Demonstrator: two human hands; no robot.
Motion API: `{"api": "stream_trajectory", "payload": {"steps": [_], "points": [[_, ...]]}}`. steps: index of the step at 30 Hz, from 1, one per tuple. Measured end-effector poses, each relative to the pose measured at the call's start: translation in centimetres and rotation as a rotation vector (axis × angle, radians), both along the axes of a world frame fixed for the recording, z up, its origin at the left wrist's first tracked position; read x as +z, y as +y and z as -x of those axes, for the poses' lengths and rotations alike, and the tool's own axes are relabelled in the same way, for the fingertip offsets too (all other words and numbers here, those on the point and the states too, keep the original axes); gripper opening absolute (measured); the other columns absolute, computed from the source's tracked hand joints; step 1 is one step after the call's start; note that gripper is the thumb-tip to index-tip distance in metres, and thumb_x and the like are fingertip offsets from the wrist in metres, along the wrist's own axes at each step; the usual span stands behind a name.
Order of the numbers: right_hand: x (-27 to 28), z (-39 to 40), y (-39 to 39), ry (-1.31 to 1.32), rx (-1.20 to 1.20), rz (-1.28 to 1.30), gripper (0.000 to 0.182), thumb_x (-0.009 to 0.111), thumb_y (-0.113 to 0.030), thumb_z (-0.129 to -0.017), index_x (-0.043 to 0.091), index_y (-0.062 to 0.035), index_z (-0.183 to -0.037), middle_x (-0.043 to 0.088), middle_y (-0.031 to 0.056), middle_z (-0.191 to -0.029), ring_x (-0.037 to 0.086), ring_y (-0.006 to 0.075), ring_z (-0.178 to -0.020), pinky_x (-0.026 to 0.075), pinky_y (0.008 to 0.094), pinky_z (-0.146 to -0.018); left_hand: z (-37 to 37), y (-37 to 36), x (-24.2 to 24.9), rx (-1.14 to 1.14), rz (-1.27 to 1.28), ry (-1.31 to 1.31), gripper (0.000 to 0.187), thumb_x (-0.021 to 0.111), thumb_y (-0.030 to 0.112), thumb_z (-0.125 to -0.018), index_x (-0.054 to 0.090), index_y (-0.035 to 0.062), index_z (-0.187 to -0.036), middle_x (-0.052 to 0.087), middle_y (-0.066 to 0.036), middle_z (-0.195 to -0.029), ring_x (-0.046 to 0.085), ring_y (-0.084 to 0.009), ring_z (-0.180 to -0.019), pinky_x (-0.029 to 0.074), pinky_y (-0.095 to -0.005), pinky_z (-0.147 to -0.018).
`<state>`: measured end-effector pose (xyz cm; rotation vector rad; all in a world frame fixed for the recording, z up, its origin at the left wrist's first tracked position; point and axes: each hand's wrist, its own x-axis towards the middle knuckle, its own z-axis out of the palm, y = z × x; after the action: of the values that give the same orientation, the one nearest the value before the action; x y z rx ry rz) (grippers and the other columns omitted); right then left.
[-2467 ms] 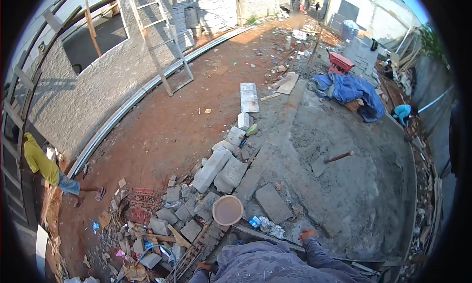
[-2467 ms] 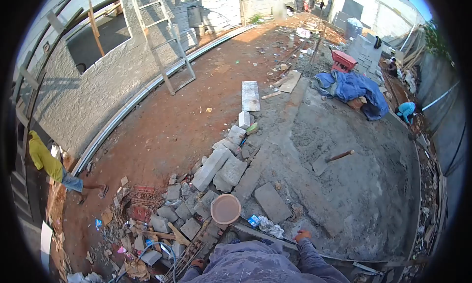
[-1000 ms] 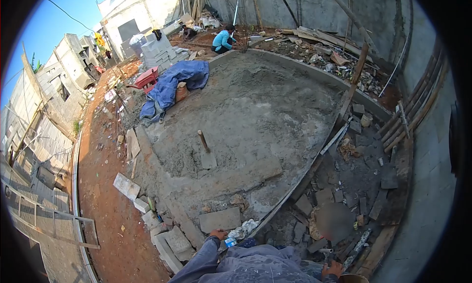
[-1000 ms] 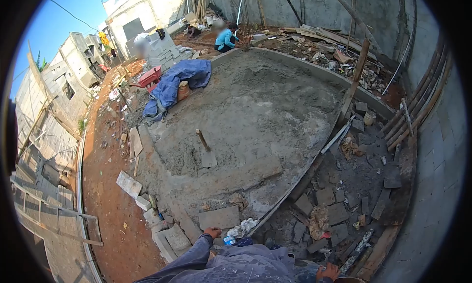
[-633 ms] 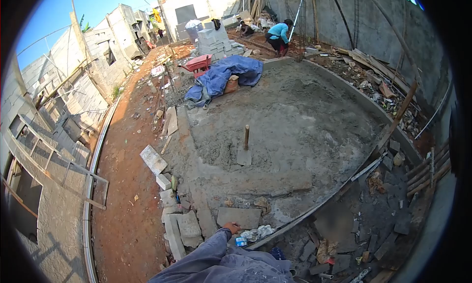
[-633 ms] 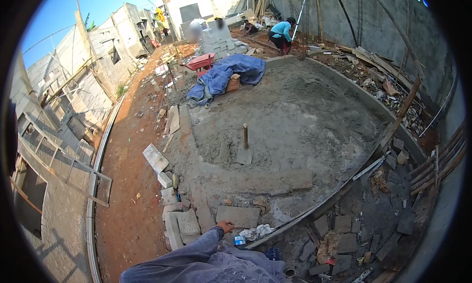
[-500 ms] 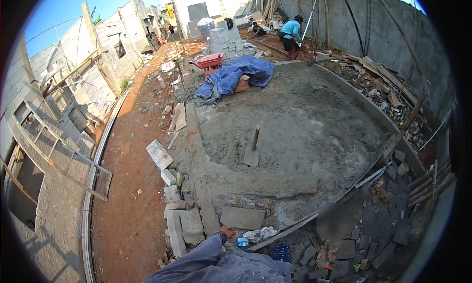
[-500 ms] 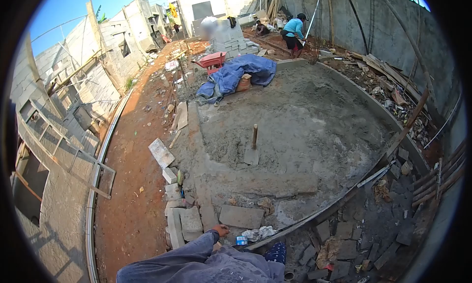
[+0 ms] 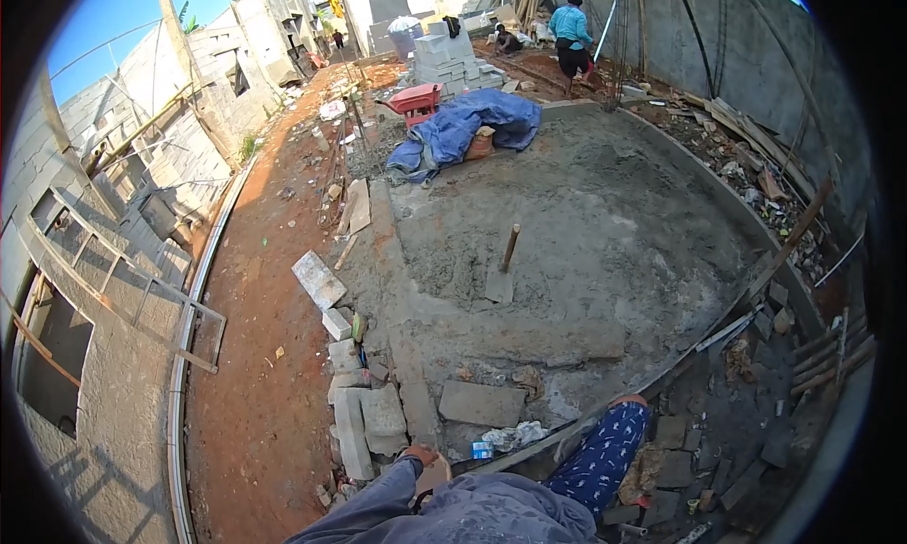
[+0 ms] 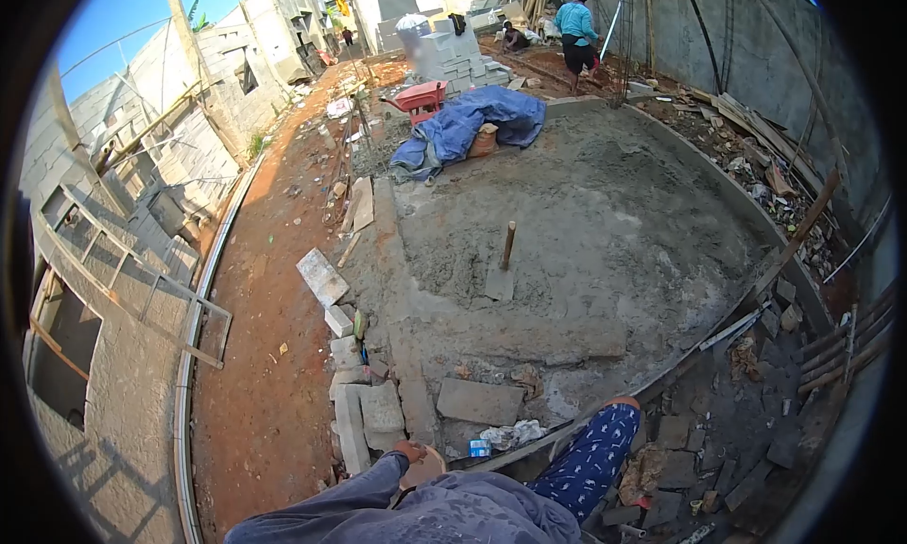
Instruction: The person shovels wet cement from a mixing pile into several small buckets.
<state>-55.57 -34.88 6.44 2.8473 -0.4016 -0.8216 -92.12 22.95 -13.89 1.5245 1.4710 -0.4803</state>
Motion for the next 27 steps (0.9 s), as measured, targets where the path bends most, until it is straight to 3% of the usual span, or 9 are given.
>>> {"api": "stream_trajectory", "payload": {"steps": [2, 3, 5, 8, 11, 14, 17, 20, 27], "points": [[-2.8, -0.6, -1.9, -0.034, -0.049, 0.017, 0.043, 0.067, -0.036, -0.086, 0.065, -0.0103, -0.12, 0.063, 0.0183, -0.119, 0.063, 0.032, -0.106, 0.053, 0.0435, -0.089, -1.4, -1.0, 2.8, 0.144, 0.037, -0.147, 0.038, 0.069, 0.019, -0.086, 0.064, 0.0054, -0.121, 0.067, -0.014, -0.119, 0.068, -0.0255, -0.103, 0.054, -0.0364, -0.084], [-3.8, 0.0, -3.2, -0.052, -0.084, 0.039, 0.043, 0.068, -0.036, -0.086, 0.065, -0.0102, -0.119, 0.063, 0.0182, -0.119, 0.063, 0.0318, -0.105, 0.053, 0.0433, -0.089, -1.4, -1.5, 1.4, -0.018, -0.077, -0.246, 0.037, 0.07, 0.019, -0.085, 0.065, -0.0016, -0.116, 0.07, -0.017, -0.11, 0.07, -0.0228, -0.095, 0.056, -0.0343, -0.079], [-3.3, 1.4, -4.0, -0.167, -0.004, -0.016, 0.04, 0.068, -0.032, -0.085, 0.065, -0.013, -0.12, 0.065, 0.0183, -0.113, 0.061, 0.0343, -0.108, 0.05, 0.0448, -0.094, -5.1, -2.8, 6.6, 0.284, 0.03, -0.207, 0.036, 0.07, 0.018, -0.085, 0.065, -0.0016, -0.114, 0.071, -0.017, -0.105, 0.071, -0.0229, -0.091, 0.056, -0.0348, -0.079], [-5.0, 0.7, -4.7, -0.216, -0.003, -0.052, 0.038, 0.068, -0.029, -0.084, 0.067, -0.0123, -0.118, 0.064, 0.0189, -0.113, 0.061, 0.0348, -0.107, 0.049, 0.0454, -0.095, -6.0, -3.4, 3.8, 0.337, 0.073, -0.323, 0.043, 0.072, 0.019, -0.081, 0.063, 0.0034, -0.12, 0.071, -0.009, -0.107, 0.07, -0.0198, -0.089, 0.056, -0.0335, -0.077], [-4.1, 0.6, -4.5, -0.164, -0.001, -0.073, 0.04, 0.069, -0.03, -0.084, 0.067, -0.0109, -0.118, 0.064, 0.0204, -0.114, 0.061, 0.0354, -0.106, 0.049, 0.0454, -0.095, -6.1, -3.6, 2.8, 0.184, 0.101, -0.305, 0.04, 0.072, 0.017, -0.08, 0.065, 0.0016, -0.117, 0.071, -0.012, -0.104, 0.07, -0.0214, -0.091, 0.056, -0.0326, -0.078], [-3.9, 0.4, -4.1, -0.152, -0.056, -0.057, 0.04, 0.069, -0.031, -0.084, 0.068, -0.0096, -0.117, 0.064, 0.0215, -0.115, 0.061, 0.0359, -0.107, 0.049, 0.0455, -0.094, -7.7, -4.1, 6.7, 0.111, -0.016, -0.193, 0.037, 0.072, 0.016, -0.08, 0.067, -0.0006, -0.113, 0.071, -0.015, -0.101, 0.07, -0.0225, -0.089, 0.057, -0.0305, -0.078], [-4.3, 0.6, -4.4, -0.201, -0.047, -0.053, 0.039, 0.07, -0.031, -0.082, 0.069, -0.0091, -0.115, 0.064, 0.0217, -0.113, 0.061, 0.0363, -0.107, 0.05, 0.0458, -0.093, -6.4, -3.5, 0.9, 0.2, 0.047, -0.231, 0.034, 0.072, 0.015, -0.08, 0.068, -0.0004, -0.11, 0.07, -0.014, -0.1, 0.07, -0.0225, -0.09, 0.057, -0.0308, -0.077], [-4.4, 0.4, -4.8, -0.176, -0.019, -0.055, 0.035, 0.069, -0.029, -0.083, 0.07, -0.0085, -0.111, 0.065, 0.02, -0.112, 0.062, 0.0361, -0.105, 0.05, 0.046, -0.091, -8.5, -4.2, 3.5, 0.15, 0.044, -0.205, 0.033, 0.072, 0.013, -0.079, 0.068, -0.0007, -0.109, 0.07, -0.014, -0.1, 0.07, -0.023, -0.087, 0.058, -0.0307, -0.073], [-2.9, 0.6, -4.3, -0.194, -0.018, -0.097, 0.033, 0.07, -0.029, -0.081, 0.071, -0.0063, -0.105, 0.067, 0.0189, -0.107, 0.062, 0.0353, -0.105, 0.049, 0.0444, -0.093, -12.5, -4.3, 1.1, 0.096, 0.101, -0.238, 0.028, 0.071, 0.012, -0.082, 0.067, -0.0031, -0.106, 0.071, -0.014, -0.1, 0.071, -0.0246, -0.084, 0.058, -0.0343, -0.074]]}}
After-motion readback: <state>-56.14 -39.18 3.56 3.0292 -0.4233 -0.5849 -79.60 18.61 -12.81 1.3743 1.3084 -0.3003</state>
